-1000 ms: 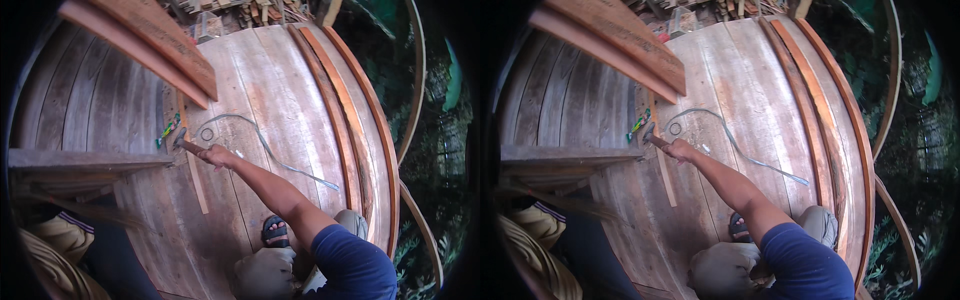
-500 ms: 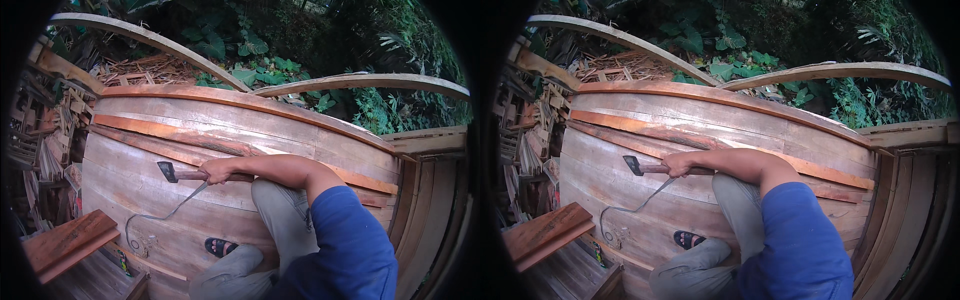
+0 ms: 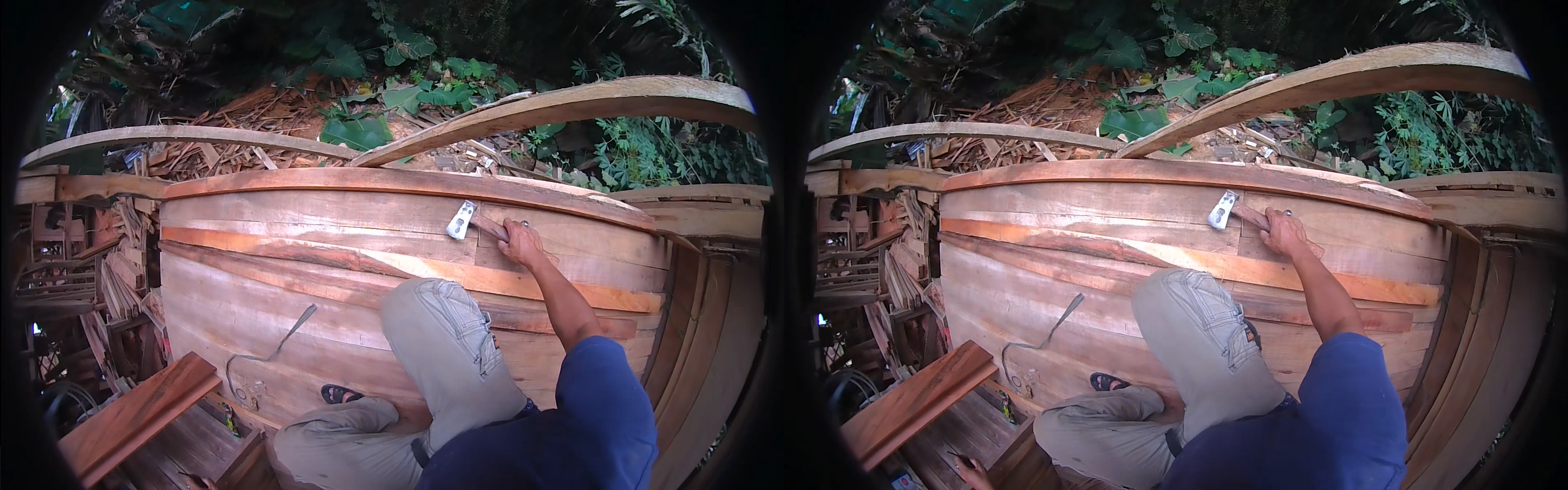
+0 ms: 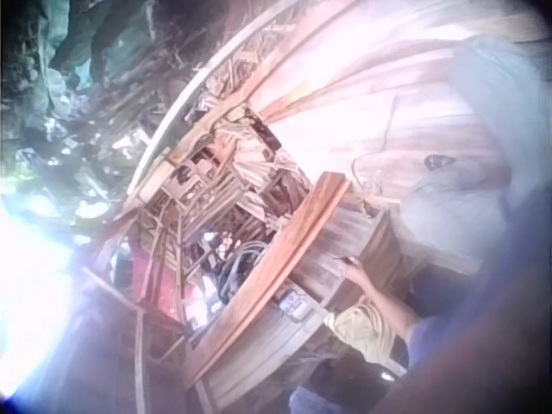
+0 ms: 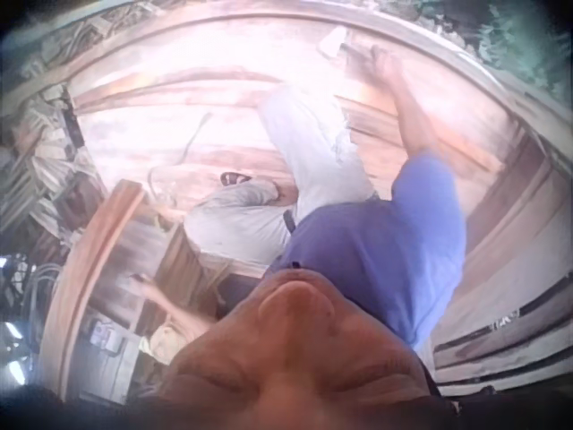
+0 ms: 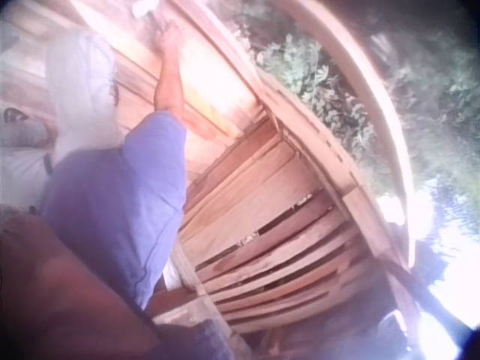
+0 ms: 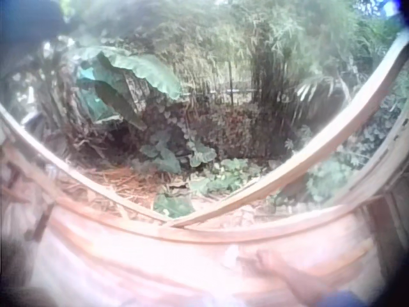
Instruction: The person constructs the hull of a wooden boat by hand. They select and position long wooden planks along the curved frame, then use a hammer to drive nails into the planks to secure them to the structure.
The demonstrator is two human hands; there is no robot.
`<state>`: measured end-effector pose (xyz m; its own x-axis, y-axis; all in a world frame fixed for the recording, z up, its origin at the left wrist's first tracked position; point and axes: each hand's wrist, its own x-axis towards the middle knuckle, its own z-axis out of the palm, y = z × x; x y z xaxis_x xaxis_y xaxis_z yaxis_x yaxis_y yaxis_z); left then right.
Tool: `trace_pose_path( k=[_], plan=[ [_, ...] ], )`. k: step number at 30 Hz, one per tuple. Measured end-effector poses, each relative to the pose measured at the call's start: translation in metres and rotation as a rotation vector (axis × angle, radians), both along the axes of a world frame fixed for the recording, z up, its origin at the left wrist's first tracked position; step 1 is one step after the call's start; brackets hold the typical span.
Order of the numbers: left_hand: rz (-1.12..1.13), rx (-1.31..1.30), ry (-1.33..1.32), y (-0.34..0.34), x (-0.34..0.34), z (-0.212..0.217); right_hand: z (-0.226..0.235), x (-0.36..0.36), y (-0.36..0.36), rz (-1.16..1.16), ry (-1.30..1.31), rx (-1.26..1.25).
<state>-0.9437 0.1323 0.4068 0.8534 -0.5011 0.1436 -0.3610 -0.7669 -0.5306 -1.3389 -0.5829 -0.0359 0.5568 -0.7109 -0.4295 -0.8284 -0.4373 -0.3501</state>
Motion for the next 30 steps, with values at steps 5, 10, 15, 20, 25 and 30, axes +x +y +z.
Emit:
trace_pose_path(
  k=[5, 10, 15, 20, 25, 30],
  plan=[
    [0.109, -0.117, 0.17, -0.056, 0.011, -0.009, -0.028, -0.044, -0.02, 0.015, -0.048, -0.002],
    [0.01, -0.278, 0.414, -0.168, -0.005, -0.072, -0.053, -0.066, -0.013, -0.059, -0.085, -0.063],
    [-0.028, -0.215, 0.643, -0.243, 0.021, -0.124, -0.066, -0.069, -0.009, -0.1, -0.191, -0.1],
    [-0.206, -0.219, 0.781, -0.328, 0.077, -0.209, -0.062, -0.067, -0.011, -0.109, -0.155, -0.08],
    [-0.488, -0.276, 0.978, -0.453, 0.086, -0.299, -0.059, -0.064, -0.011, -0.084, -0.109, -0.075],
    [-0.644, -0.413, 1.175, -0.553, 0.05, -0.37, -0.032, -0.062, -0.028, -0.086, 0.085, 0.007]
  ],
)
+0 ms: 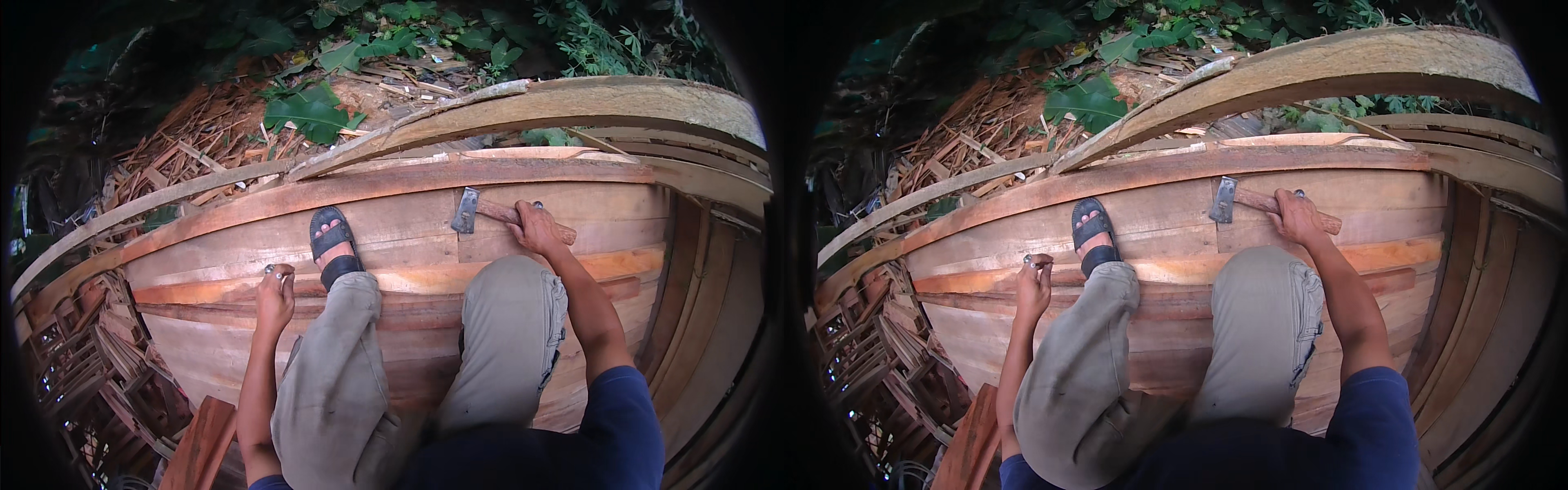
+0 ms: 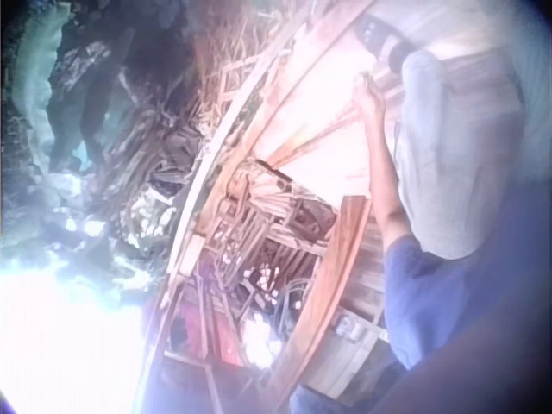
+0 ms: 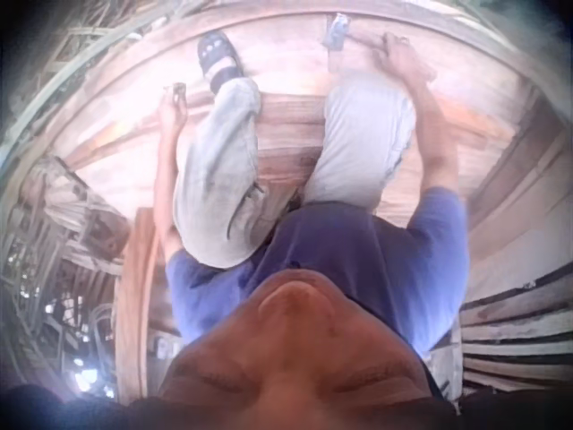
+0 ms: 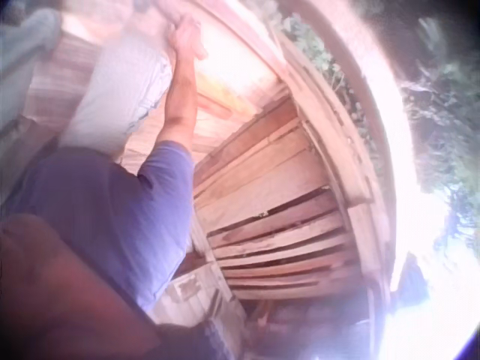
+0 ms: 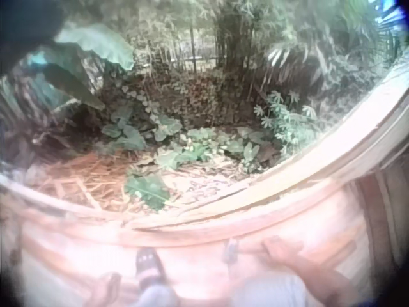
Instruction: The person constructs the hull of a wooden boat by hand. They select and position long wooden planks along the curved frame, then use a hammer to drive nails into the planks to secure them to the structure.
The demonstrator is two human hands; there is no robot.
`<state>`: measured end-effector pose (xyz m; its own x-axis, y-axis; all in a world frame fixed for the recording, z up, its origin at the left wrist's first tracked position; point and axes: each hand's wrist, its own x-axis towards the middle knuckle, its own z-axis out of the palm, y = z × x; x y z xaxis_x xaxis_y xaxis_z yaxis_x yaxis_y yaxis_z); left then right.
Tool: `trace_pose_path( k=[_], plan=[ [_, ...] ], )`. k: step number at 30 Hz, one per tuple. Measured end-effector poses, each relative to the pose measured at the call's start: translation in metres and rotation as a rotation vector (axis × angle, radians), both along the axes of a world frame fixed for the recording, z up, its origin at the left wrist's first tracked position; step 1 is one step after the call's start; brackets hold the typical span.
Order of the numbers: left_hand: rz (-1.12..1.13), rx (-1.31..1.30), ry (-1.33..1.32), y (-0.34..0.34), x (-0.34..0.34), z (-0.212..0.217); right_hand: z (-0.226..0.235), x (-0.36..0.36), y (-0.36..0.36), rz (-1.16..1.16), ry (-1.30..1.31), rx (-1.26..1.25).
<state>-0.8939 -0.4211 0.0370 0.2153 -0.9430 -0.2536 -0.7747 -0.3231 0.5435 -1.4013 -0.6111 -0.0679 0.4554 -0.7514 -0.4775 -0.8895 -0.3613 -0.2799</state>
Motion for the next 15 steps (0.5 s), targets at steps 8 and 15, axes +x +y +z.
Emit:
trace_pose_path(
  k=[8, 15],
  plan=[
    [-0.429, -0.062, 0.033, -0.105, -0.078, -0.058, 0.092, 0.037, -0.048, 0.125, 0.428, 0.244],
    [-0.628, 0.081, -0.108, -0.124, -0.078, -0.082, 0.076, 0.032, -0.059, -0.07, 0.362, 0.514]
  ],
)
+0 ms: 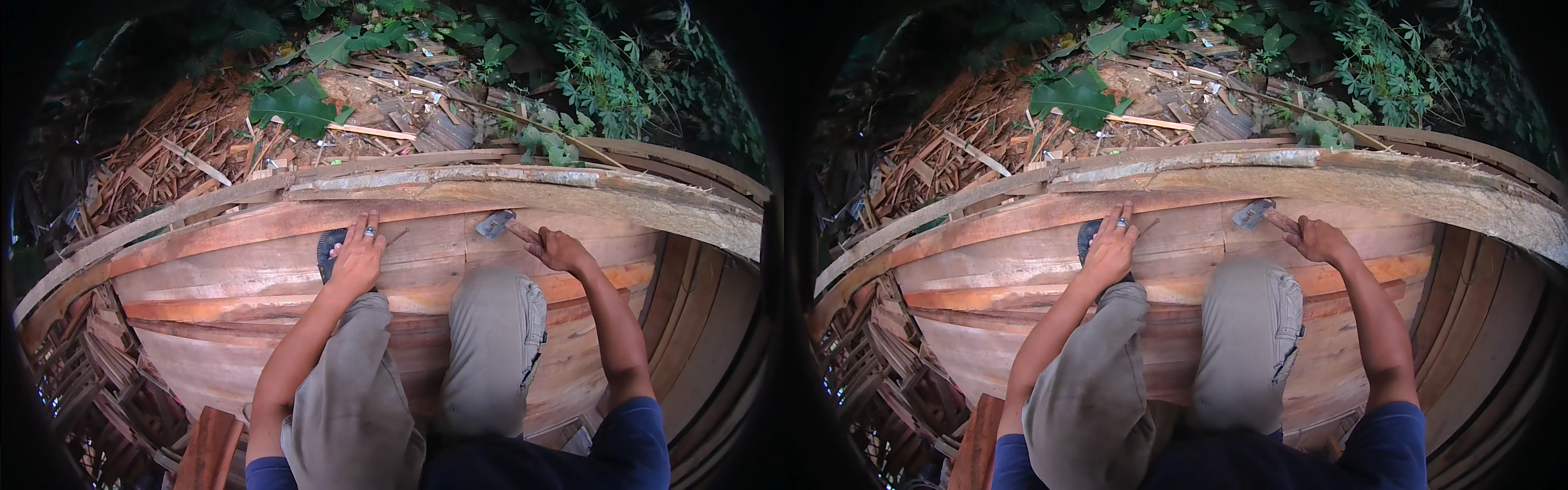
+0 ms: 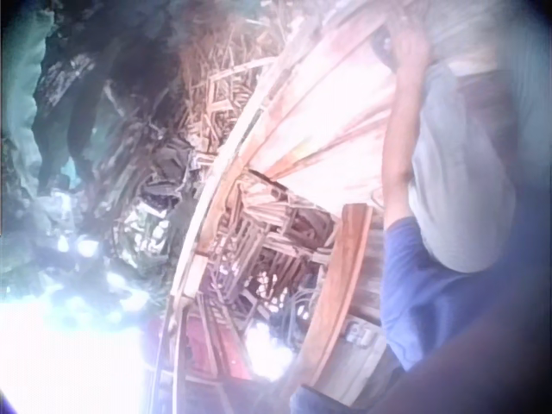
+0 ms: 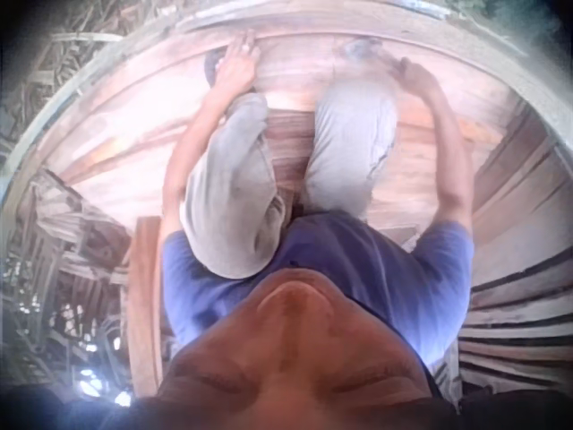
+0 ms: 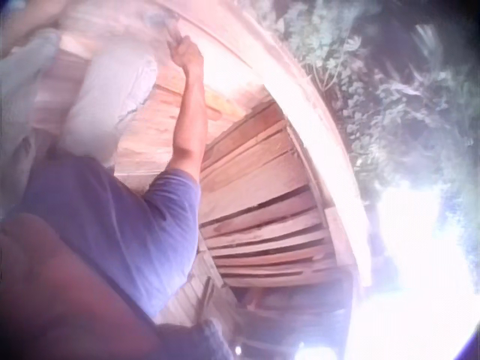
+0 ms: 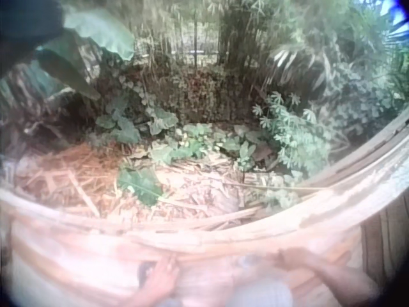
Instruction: The person constructs the hull of a wooden boat by hand. They select and position long wooden planks along the curved frame, then use a hammer to drive nails into the planks to secure them to the structure.
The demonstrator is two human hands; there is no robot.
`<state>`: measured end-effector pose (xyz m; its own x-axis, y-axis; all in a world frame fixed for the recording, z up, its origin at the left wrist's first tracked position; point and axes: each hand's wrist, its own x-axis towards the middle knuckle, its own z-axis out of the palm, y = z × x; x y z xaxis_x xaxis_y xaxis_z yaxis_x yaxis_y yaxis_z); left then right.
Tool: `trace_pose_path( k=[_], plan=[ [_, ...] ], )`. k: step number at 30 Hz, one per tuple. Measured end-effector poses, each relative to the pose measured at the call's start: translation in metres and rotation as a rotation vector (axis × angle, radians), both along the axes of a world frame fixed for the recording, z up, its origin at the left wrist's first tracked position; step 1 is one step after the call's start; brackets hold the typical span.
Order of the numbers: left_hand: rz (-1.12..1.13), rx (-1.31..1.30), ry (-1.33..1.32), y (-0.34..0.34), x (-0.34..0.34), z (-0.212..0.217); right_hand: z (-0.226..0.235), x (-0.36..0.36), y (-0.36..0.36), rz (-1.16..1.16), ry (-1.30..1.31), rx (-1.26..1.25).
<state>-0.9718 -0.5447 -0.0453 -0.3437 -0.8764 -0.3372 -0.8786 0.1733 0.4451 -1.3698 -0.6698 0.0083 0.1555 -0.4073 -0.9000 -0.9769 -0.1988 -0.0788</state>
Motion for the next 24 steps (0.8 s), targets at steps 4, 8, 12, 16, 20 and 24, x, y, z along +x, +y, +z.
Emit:
trace_pose_path(
  k=[4, 8, 12, 16, 20, 24],
  plan=[
    [-0.107, 0.13, 0.04, -0.019, 0.025, 0.011, -0.002, -0.02, 0.013, -0.038, -0.041, -0.132],
    [-0.234, 0.105, 0.044, -0.023, 0.043, 0.013, -0.01, -0.049, 0.046, 0.435, -0.206, -0.749],
    [-0.275, 0.21, 0.071, -0.032, 0.051, 0.008, -0.015, -0.044, 0.045, 0.404, -0.078, -0.655],
    [-0.296, 0.282, 0.073, -0.034, 0.053, 0.006, -0.006, -0.036, 0.033, 0.323, 0.049, -0.509],
    [-0.258, 0.252, 0.098, -0.018, 0.051, -0.009, -0.001, -0.027, 0.028, 0.351, 0.12, -0.476],
    [-0.29, 0.306, -0.025, -0.012, 0.048, -0.003, -0.013, -0.025, 0.011, 0.151, 0.054, -0.252]
  ],
)
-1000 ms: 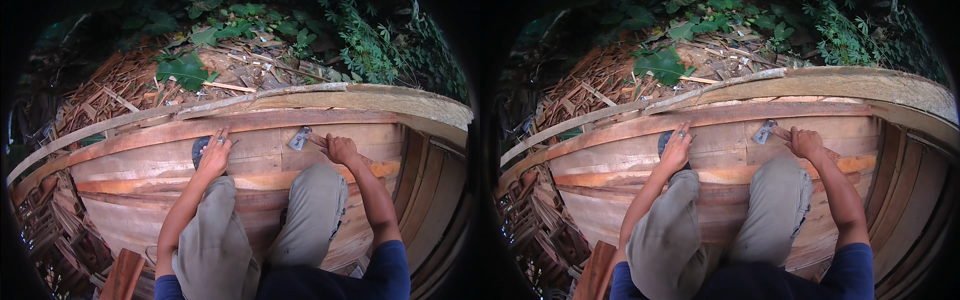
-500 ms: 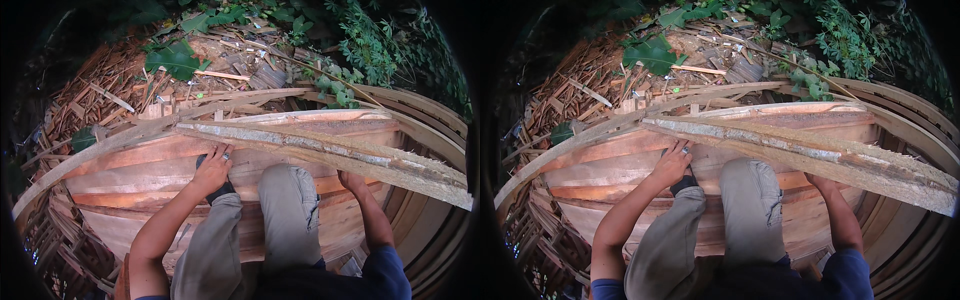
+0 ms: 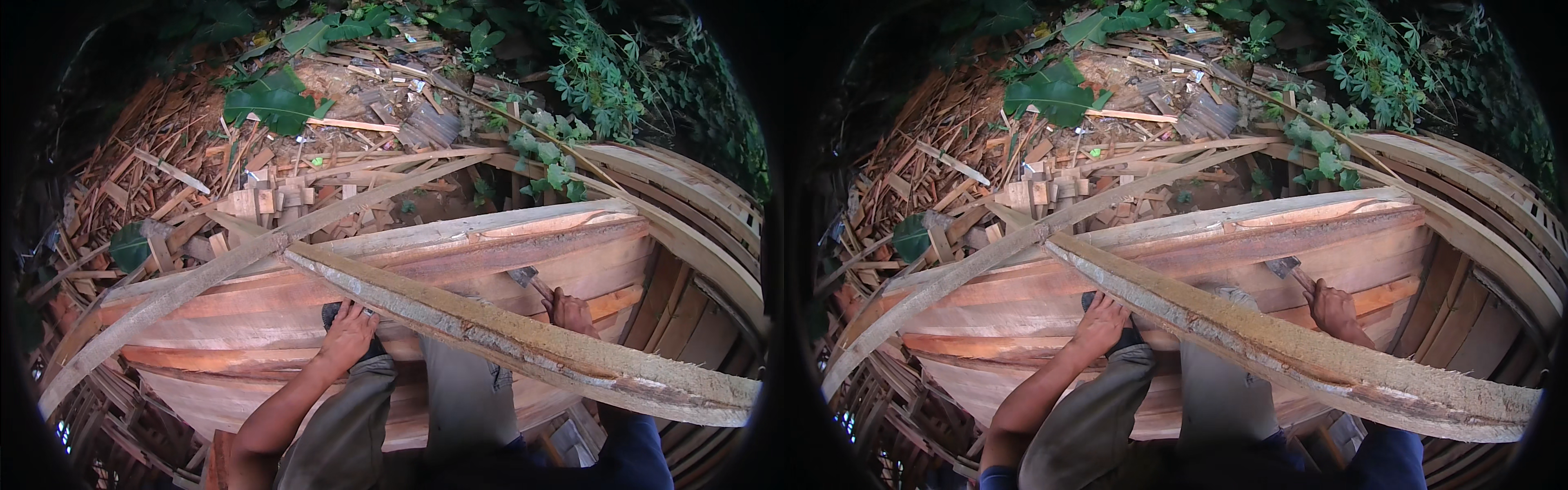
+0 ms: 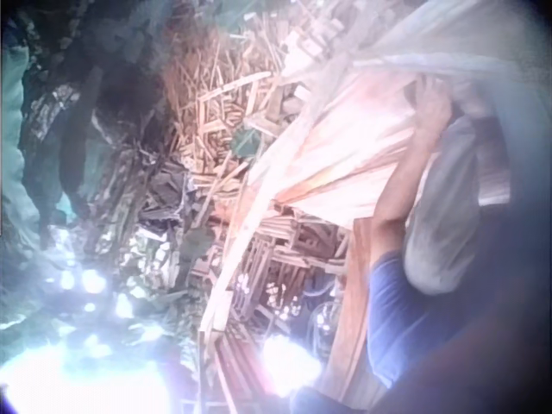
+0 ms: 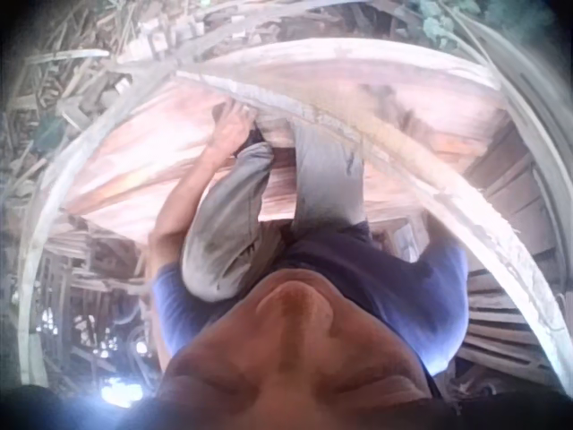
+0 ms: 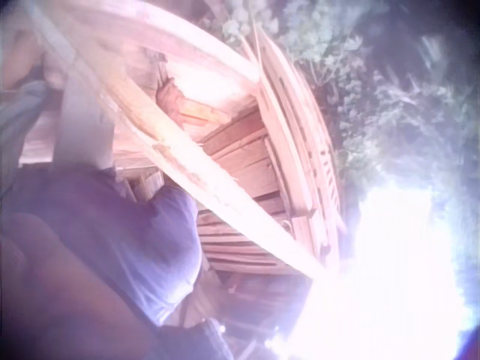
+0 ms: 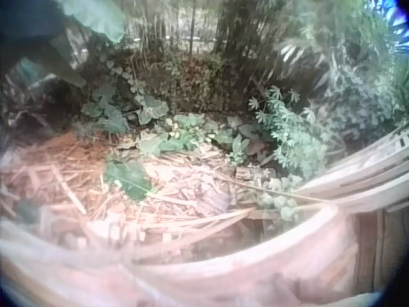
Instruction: The person constructs the hull of a wooden boat by hand. They select and position long wooden planks along the curved frame, then use a hammer to drive nails into the planks to secure them to the structure.
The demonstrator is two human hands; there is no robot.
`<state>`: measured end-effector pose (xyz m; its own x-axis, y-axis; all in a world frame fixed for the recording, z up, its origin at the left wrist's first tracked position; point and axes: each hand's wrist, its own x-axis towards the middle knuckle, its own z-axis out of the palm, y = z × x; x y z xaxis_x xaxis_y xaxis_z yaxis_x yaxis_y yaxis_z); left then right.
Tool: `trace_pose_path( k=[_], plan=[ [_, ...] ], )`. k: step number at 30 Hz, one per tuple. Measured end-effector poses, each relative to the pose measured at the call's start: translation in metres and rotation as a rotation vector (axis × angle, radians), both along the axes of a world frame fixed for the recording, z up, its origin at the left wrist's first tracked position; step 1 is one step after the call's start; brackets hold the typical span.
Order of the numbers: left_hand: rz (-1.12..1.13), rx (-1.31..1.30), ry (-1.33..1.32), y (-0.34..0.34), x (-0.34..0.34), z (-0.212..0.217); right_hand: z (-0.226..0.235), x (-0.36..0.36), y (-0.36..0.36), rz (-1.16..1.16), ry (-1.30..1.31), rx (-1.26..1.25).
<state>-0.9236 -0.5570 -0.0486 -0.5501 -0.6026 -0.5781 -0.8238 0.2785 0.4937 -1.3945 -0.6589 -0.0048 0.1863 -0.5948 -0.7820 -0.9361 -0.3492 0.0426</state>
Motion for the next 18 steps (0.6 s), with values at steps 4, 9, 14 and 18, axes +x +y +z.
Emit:
trace_pose_path(
  k=[4, 9, 14, 18],
  plan=[
    [0.037, -0.022, 0.077, 0.007, 0.002, -0.01, 0.014, 0.011, -0.002, 0.037, 0.027, -0.037],
    [0.047, 0.037, 0.048, 0.009, 0.001, -0.009, -0.001, -0.001, 0.009, 0.122, -0.03, -0.127],
    [0.002, 0.019, 0.041, 0.004, 0.0, -0.006, -0.004, -0.014, 0.03, 0.172, -0.071, -0.308],
    [0.047, -0.107, 0.059, 0.01, -0.003, -0.014, -0.002, -0.014, 0.033, 0.058, -0.009, -0.242]
  ],
)
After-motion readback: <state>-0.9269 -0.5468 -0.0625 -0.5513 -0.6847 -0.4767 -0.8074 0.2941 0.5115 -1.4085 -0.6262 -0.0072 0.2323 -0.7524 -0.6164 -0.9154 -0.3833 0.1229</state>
